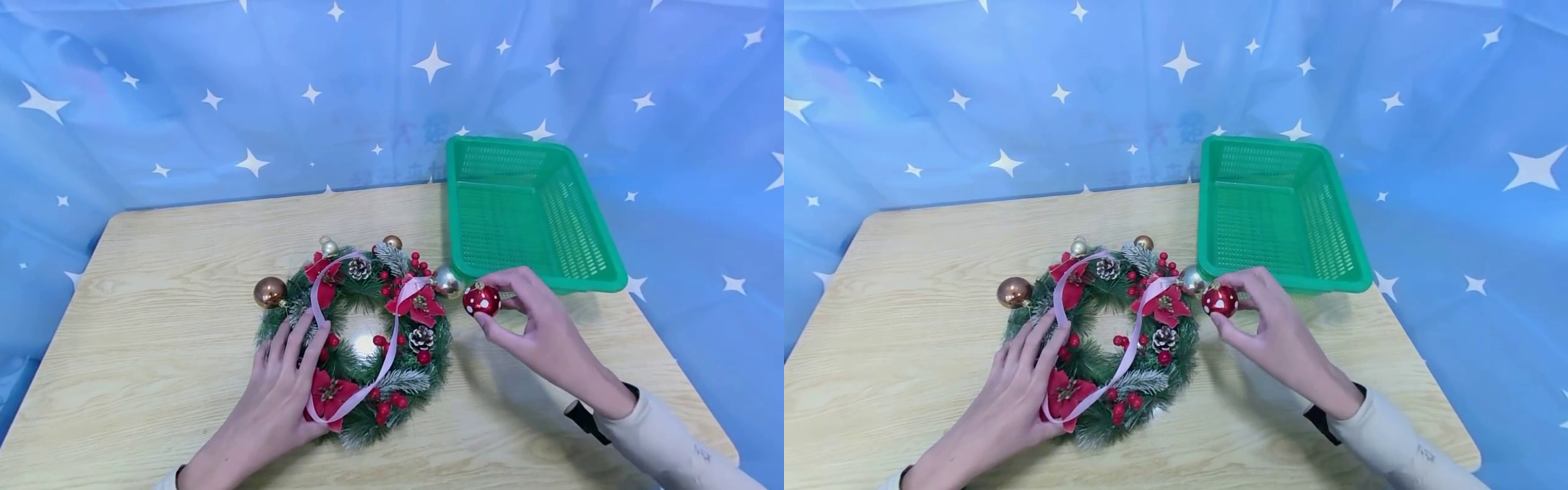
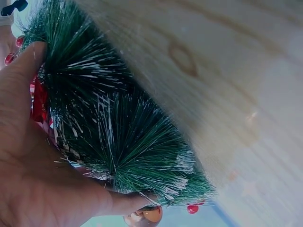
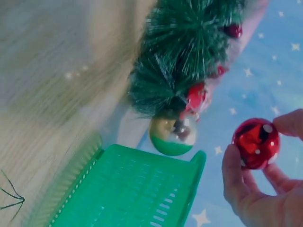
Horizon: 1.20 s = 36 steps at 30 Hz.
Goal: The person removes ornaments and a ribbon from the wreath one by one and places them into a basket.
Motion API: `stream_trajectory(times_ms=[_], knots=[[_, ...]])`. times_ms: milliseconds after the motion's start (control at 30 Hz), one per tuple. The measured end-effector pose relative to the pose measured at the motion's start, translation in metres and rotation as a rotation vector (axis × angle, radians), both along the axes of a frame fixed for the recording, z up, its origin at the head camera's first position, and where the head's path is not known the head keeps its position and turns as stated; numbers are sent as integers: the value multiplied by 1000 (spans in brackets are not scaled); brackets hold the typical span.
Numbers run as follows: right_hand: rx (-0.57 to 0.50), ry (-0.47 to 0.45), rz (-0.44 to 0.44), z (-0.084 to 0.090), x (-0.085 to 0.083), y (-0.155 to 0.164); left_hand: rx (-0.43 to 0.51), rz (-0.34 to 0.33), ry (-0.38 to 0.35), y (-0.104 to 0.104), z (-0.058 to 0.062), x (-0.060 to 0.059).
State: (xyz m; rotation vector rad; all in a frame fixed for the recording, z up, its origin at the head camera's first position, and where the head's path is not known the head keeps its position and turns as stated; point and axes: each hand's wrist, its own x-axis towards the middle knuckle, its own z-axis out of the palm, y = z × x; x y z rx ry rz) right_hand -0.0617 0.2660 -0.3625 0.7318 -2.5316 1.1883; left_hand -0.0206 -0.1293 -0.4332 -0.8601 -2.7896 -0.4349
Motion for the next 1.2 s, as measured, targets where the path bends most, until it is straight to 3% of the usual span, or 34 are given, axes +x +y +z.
stream_trajectory(times_ms=[267, 500, 733, 1000, 1200], knots=[[-74, -69, -33, 4, -24, 12, -15, 4, -9, -1, 2, -1], [-33, -50, -131, 7, -44, 26, -24, 13, -32, 0, 3, -1], [19, -17, -154, 6, -65, 36, -28, 22, -26, 0, 3, 1], [100, -172, -170, 4, -88, 50, -28, 24, -34, 0, 4, 3], [184, -236, -172, 1, -100, 59, -34, 20, -62, -2, 5, 2]])
